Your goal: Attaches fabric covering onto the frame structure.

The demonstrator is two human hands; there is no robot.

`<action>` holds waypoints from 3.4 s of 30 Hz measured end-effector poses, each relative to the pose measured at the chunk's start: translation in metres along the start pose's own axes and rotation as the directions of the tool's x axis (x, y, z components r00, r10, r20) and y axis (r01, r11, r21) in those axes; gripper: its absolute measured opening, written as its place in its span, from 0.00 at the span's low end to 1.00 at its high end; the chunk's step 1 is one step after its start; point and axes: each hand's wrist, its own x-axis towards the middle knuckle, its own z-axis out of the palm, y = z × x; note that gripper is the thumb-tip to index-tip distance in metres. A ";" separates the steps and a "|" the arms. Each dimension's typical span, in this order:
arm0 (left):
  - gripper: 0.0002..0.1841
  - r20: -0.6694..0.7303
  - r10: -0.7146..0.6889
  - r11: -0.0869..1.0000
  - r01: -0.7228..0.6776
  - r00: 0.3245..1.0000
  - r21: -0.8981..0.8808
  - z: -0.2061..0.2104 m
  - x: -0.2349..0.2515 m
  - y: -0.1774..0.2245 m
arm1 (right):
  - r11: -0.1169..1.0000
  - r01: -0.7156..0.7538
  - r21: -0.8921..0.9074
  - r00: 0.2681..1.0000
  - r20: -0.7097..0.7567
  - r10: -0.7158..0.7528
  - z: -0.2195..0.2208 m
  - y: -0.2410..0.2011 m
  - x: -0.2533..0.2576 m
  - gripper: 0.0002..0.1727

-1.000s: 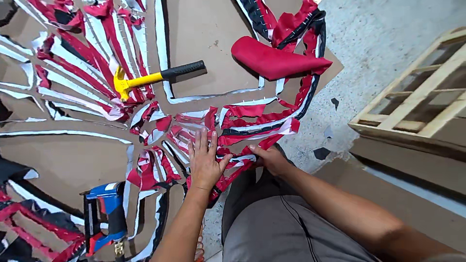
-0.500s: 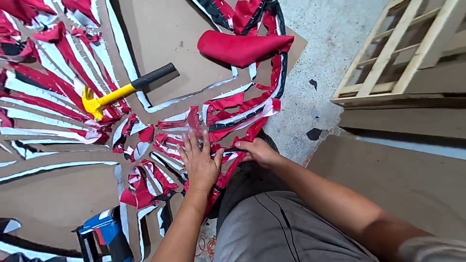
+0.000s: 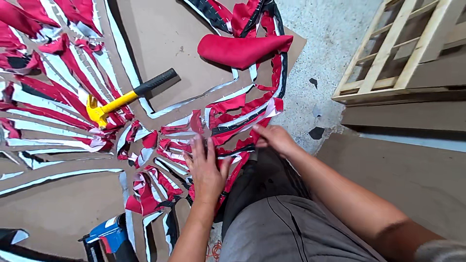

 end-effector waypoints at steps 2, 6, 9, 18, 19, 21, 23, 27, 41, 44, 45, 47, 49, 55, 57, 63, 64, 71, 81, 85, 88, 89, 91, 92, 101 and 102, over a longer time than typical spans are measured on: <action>0.39 -0.009 0.167 0.982 -0.167 0.986 -0.092 -0.002 -0.009 0.027 | 0.998 0.061 0.016 0.993 -0.098 -0.059 -0.017 -0.017 0.013 0.30; 0.28 0.066 0.203 0.971 -0.192 0.977 -0.142 0.011 -0.002 0.075 | 0.984 0.154 0.085 0.979 -0.146 -0.141 -0.014 -0.019 0.026 0.27; 0.20 0.044 0.108 0.992 -0.105 0.993 -0.070 0.022 0.020 0.084 | 0.966 0.215 0.146 0.964 -0.191 -0.185 -0.012 -0.004 0.024 0.24; 0.08 -0.087 0.217 0.976 -0.214 0.972 0.048 0.034 0.036 0.090 | 0.966 0.184 0.184 0.977 -0.145 -0.159 -0.013 -0.009 0.031 0.23; 0.08 -0.098 0.225 0.974 -0.221 0.969 0.053 0.035 0.036 0.090 | 0.967 0.182 0.179 0.978 -0.133 -0.159 -0.013 -0.010 0.031 0.23; 0.07 -0.111 0.238 0.970 -0.231 0.965 0.074 0.034 0.038 0.092 | 0.966 0.161 0.201 0.986 -0.080 -0.148 -0.017 -0.015 0.032 0.22; 0.07 -0.108 0.262 0.961 -0.249 0.959 0.118 0.032 0.039 0.093 | 0.964 0.119 0.236 0.993 -0.003 -0.122 -0.023 -0.019 0.033 0.21; 0.07 -0.086 0.311 0.943 -0.297 0.946 0.152 0.032 0.040 0.094 | 0.964 0.001 0.266 0.986 0.158 -0.045 -0.031 -0.021 0.036 0.21; 0.12 0.344 -0.650 0.332 0.661 0.677 -0.673 -0.009 -0.025 0.114 | 0.975 0.080 0.207 0.960 0.248 -0.131 -0.068 -0.027 0.049 0.17; 0.23 0.661 -0.485 -0.340 0.573 0.572 -0.746 0.006 -0.025 0.118 | 0.966 0.034 0.256 0.968 0.234 -0.096 -0.054 -0.022 0.041 0.18; 0.26 0.671 -0.431 -0.416 0.527 0.603 -0.741 0.012 -0.021 0.124 | 0.963 0.023 0.268 0.968 0.236 -0.089 -0.050 -0.022 0.040 0.19; 0.30 0.657 -0.427 -0.537 0.410 0.621 -0.737 0.024 -0.013 0.134 | 0.961 0.004 0.276 0.965 0.251 -0.076 -0.047 -0.021 0.042 0.20; 0.33 0.657 -0.485 -0.666 0.243 0.577 -0.705 0.036 -0.002 0.143 | 0.963 -0.017 0.267 0.964 0.261 -0.055 -0.050 -0.024 0.043 0.21; 0.16 0.673 -0.667 -0.729 -0.093 0.320 -0.678 0.052 0.034 0.156 | 0.966 -0.119 0.229 0.963 0.264 0.056 -0.048 -0.033 0.041 0.22; 0.12 0.658 -0.684 -0.720 -0.146 0.316 -0.679 0.054 0.033 0.157 | 0.961 -0.158 0.228 0.960 0.265 0.095 -0.046 -0.037 0.039 0.21; 0.07 0.604 -0.741 -0.669 -0.251 0.292 -0.700 0.057 0.034 0.162 | 0.971 -0.184 0.151 0.939 0.320 0.128 -0.047 -0.049 0.037 0.21; 0.07 0.604 -0.750 -0.661 -0.256 0.269 -0.705 0.058 0.035 0.164 | 0.973 -0.186 0.135 0.938 0.319 0.135 -0.049 -0.050 0.035 0.21; 0.20 0.705 -0.689 -0.724 -0.128 0.168 -0.678 0.042 0.045 0.170 | 0.966 -0.259 0.022 0.925 0.293 0.242 -0.055 -0.059 0.039 0.25; 0.09 0.585 -0.785 -0.620 -0.260 0.207 -0.740 0.056 0.046 0.167 | 0.952 -0.301 0.048 0.925 0.258 0.280 -0.047 -0.074 0.030 0.25; 0.08 0.564 -0.750 -0.661 -0.355 0.346 -0.661 0.062 0.041 0.165 | 0.974 -0.162 -0.157 0.948 0.251 0.198 -0.034 -0.108 0.011 0.22; 0.08 0.533 -0.717 -0.696 -0.421 0.450 -0.582 0.067 0.038 0.169 | 0.966 -0.070 -0.249 0.953 0.269 0.139 -0.029 -0.130 0.006 0.21; 0.08 0.523 -0.716 -0.697 -0.430 0.462 -0.574 0.068 0.038 0.169 | 0.964 -0.067 -0.258 0.952 0.274 0.140 -0.030 -0.128 0.008 0.22; 0.08 0.518 -0.712 -0.701 -0.443 0.474 -0.559 0.069 0.036 0.166 | 0.971 -0.023 -0.237 0.946 0.310 0.098 -0.037 -0.116 0.011 0.21; 0.09 0.513 -0.706 -0.707 -0.442 0.489 -0.551 0.069 0.031 0.165 | 0.978 0.002 -0.211 0.940 0.333 0.070 -0.042 -0.106 0.012 0.20; 0.13 0.584 -0.700 -0.711 -0.325 0.411 -0.624 0.063 0.031 0.169 | 0.970 -0.109 -0.217 0.938 0.302 0.172 -0.045 -0.093 0.016 0.20; 0.16 0.600 -0.675 -0.716 -0.187 0.429 -0.672 0.056 0.029 0.171 | 0.971 -0.124 -0.206 0.939 0.292 0.181 -0.044 -0.089 0.016 0.21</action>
